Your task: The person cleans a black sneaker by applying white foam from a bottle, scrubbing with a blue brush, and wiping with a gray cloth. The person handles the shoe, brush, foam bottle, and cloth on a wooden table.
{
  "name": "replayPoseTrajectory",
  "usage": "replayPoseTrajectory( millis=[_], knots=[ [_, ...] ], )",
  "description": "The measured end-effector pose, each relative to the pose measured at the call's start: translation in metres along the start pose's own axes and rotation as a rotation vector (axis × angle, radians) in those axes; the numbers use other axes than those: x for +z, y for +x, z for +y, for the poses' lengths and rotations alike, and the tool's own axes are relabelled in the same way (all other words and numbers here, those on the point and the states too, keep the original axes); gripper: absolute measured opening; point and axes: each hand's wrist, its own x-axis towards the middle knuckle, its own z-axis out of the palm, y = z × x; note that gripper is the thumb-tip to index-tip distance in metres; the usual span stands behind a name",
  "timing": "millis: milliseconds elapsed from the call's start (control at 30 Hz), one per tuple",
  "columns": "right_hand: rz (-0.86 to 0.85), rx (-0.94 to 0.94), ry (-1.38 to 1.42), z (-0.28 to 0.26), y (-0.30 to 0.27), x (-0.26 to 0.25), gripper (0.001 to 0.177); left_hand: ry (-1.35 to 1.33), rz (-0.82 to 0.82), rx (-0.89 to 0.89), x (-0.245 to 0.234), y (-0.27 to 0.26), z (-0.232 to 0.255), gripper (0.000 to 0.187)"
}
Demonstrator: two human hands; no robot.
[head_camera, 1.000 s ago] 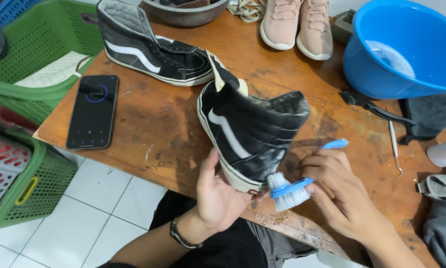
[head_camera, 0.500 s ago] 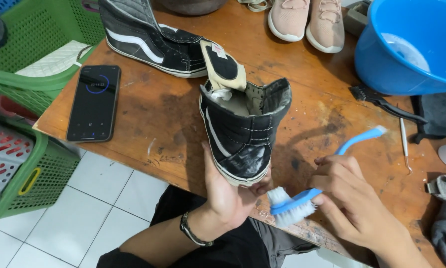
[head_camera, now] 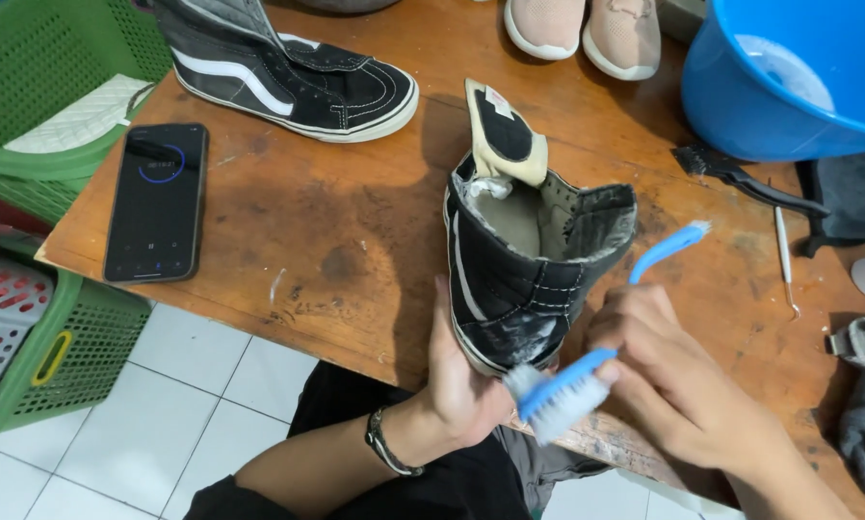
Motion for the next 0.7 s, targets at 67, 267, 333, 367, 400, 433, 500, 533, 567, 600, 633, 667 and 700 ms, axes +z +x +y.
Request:
replayPoseTrajectory(
  millis=[67,267,333,367,400,433,500,533,567,600,633,667,700],
  knots=[
    [0.019,0.076,-0.036,0.021,-0.011,-0.003,0.033,0.070,-0.029,-0.012,-0.004,-0.001,0.000,0.095],
    [0.032,0.083,-0.093,0.021,-0.009,0.000,0.034,0.068,0.036,0.070,-0.004,0.002,-0.002,0.093],
    [0.006,0.043,-0.058,0.023,-0.007,0.000,0.037,0.006,0.015,0.120,-0.005,0.001,-0.002,0.092],
    [0.036,0.082,-0.071,0.026,-0.010,-0.003,0.033,0.078,0.061,0.069,-0.010,-0.001,-0.001,0.093],
    [0.061,0.112,-0.088,0.030,-0.009,-0.009,0.030,0.148,0.100,0.028,-0.014,-0.001,0.001,0.100],
    [0.061,0.108,-0.093,0.027,-0.011,-0.007,0.030,0.148,0.095,0.031,-0.007,-0.001,0.002,0.100],
    [0.085,0.058,-0.108,0.023,-0.017,0.000,0.032,0.095,0.178,0.055,0.005,0.000,0.005,0.093],
    [0.088,0.059,-0.106,0.030,-0.015,0.003,0.032,0.098,0.179,0.053,-0.004,0.001,0.003,0.093],
    [0.055,0.074,-0.094,0.037,-0.014,0.005,0.034,0.148,0.137,0.047,-0.012,0.002,0.000,0.095],
    [0.026,0.092,-0.084,0.044,-0.013,0.008,0.037,0.199,0.093,0.036,-0.021,0.003,-0.002,0.100],
    [0.032,0.098,-0.084,0.037,-0.015,0.004,0.037,0.203,0.092,0.029,-0.018,0.000,-0.001,0.100],
    [0.064,0.111,-0.086,0.033,-0.013,-0.002,0.035,0.175,0.077,0.026,-0.013,-0.001,0.001,0.098],
    [0.097,0.125,-0.086,0.028,-0.012,-0.009,0.033,0.147,0.061,0.022,-0.008,-0.002,0.003,0.096]
  ],
)
